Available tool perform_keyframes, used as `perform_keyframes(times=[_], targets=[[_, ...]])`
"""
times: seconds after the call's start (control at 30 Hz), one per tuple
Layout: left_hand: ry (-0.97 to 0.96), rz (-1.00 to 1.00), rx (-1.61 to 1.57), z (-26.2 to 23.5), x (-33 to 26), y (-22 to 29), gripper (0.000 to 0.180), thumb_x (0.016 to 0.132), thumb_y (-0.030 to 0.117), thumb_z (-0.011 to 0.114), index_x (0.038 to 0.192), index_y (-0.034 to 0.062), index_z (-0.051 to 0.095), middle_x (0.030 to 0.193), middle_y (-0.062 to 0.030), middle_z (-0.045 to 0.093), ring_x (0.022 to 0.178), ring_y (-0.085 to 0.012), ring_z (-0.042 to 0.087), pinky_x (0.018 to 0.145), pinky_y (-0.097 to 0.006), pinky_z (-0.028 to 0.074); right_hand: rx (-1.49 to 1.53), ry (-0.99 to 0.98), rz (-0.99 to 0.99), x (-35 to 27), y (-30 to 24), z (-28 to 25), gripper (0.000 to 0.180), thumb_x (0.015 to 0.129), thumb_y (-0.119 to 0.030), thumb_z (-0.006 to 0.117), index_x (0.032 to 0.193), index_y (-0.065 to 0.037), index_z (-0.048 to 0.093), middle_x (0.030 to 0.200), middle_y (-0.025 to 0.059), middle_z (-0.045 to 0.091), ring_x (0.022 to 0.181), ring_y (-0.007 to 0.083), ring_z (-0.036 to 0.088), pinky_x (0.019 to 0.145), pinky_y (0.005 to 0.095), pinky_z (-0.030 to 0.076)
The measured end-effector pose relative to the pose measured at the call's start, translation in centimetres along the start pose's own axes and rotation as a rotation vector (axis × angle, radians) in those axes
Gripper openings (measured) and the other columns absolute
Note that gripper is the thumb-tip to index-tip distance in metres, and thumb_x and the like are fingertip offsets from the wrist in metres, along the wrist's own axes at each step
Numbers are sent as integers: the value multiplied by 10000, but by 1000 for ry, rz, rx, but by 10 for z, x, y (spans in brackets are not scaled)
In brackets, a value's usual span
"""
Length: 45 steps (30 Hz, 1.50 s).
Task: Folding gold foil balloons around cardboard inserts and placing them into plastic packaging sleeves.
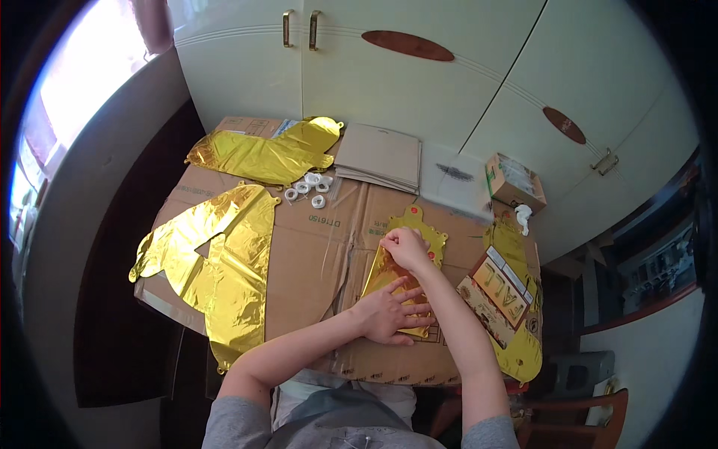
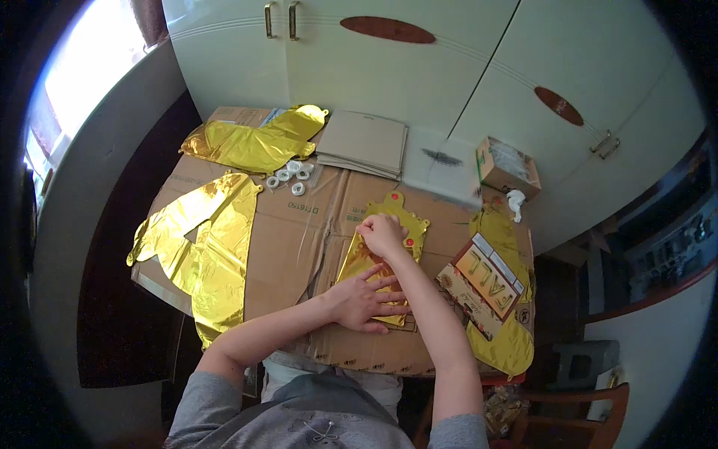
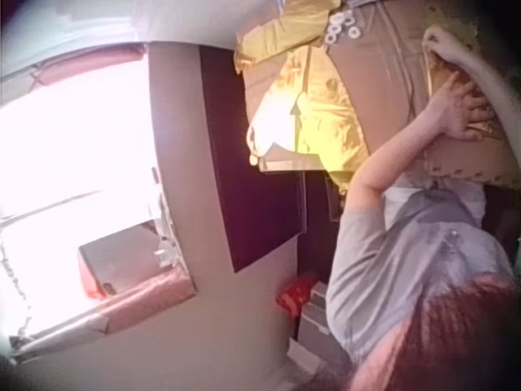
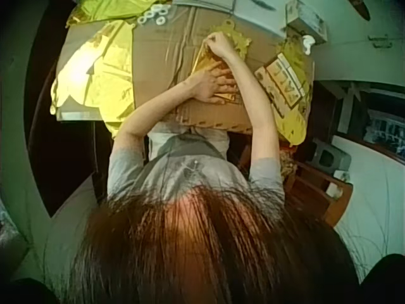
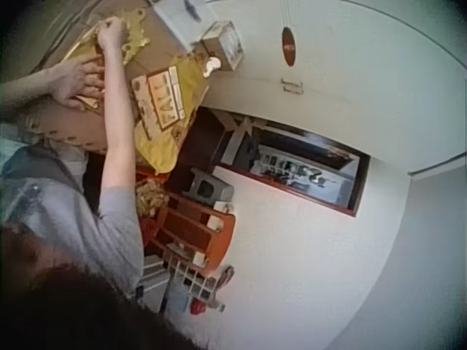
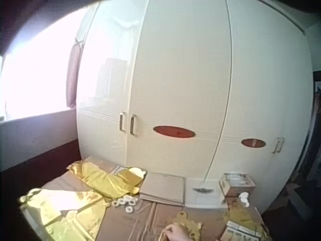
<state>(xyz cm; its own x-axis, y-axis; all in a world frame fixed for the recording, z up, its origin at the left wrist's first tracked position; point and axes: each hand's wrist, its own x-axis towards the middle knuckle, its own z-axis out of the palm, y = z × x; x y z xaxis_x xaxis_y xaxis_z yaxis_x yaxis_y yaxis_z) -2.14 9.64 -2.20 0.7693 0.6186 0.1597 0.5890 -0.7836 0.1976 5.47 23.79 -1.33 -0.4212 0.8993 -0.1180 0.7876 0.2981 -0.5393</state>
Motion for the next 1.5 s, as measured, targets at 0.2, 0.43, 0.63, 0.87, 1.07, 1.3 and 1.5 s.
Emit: perform_keyframes(times=[0.2, 0.43, 0.63, 0.87, 1.07, 1.3, 1.5], targets=[[5, 6, -14, -3, 1, 1, 628, 951, 621, 328, 1463, 264, 395, 1543, -9, 344, 1452, -292, 238, 1166, -593, 103, 90, -6, 40, 1, 3, 2, 184, 799, -374, 714, 836, -198, 751, 876, -12, 695, 1053, 248, 546, 882, 486, 348], [29, 8, -21, -1, -1, 0, 614, 950, 610, 339, 1437, 250, 435, 1529, -11, 368, 1444, -285, 257, 1167, -587, 110, 22, -34, 61, -2, -14, -4, 181, 788, -366, 719, 829, -192, 744, 898, 8, 696, 1064, 259, 538, 877, 481, 351], [6, 24, -14, -8, 1, 1, 625, 941, 611, 367, 1449, 251, 422, 1527, -19, 371, 1435, -289, 273, 1159, -587, 138, 108, 177, -230, -8, 12, 11, 353, 754, -394, 748, 1004, -153, 679, 1178, 62, 600, 1123, 295, 501, 915, 521, 347], [70, 24, -78, 6, -1, -1, 636, 931, 599, 423, 1465, 256, 401, 1509, -39, 400, 1378, -318, 369, 1114, -516, 300, -194, -97, -493, -42, 1, -6, 1167, 548, -551, 853, 1494, -193, 271, 1536, 163, 226, 1439, 376, 166, 1169, 545, 120], [22, -1, -53, -3, -1, 0, 645, 924, 622, 406, 1461, 263, 410, 1498, -35, 415, 1382, -317, 360, 1124, -550, 248, -237, -46, -369, -33, -4, 3, 1179, 579, -605, 824, 1517, -186, 245, 1541, 175, 230, 1432, 381, 202, 1164, 545, 134], [17, 5, -5, -1, 1, -1, 641, 934, 628, 371, 1473, 281, 382, 1530, -14, 362, 1435, -301, 269, 1147, -598, 162, -247, 111, -308, -7, 8, 5, 1025, 676, -625, 753, 1490, -172, 325, 1506, 136, 330, 1391, 336, 305, 1124, 514, 227], [-21, -5, 29, -7, 3, 1, 635, 945, 641, 315, 1476, 298, 371, 1531, 6, 355, 1461, -296, 221, 1140, -671, 71, -234, 135, -225, 2, 7, 6, 924, 733, -619, 712, 1477, -196, 363, 1485, 118, 365, 1374, 330, 320, 1121, 511, 221]])
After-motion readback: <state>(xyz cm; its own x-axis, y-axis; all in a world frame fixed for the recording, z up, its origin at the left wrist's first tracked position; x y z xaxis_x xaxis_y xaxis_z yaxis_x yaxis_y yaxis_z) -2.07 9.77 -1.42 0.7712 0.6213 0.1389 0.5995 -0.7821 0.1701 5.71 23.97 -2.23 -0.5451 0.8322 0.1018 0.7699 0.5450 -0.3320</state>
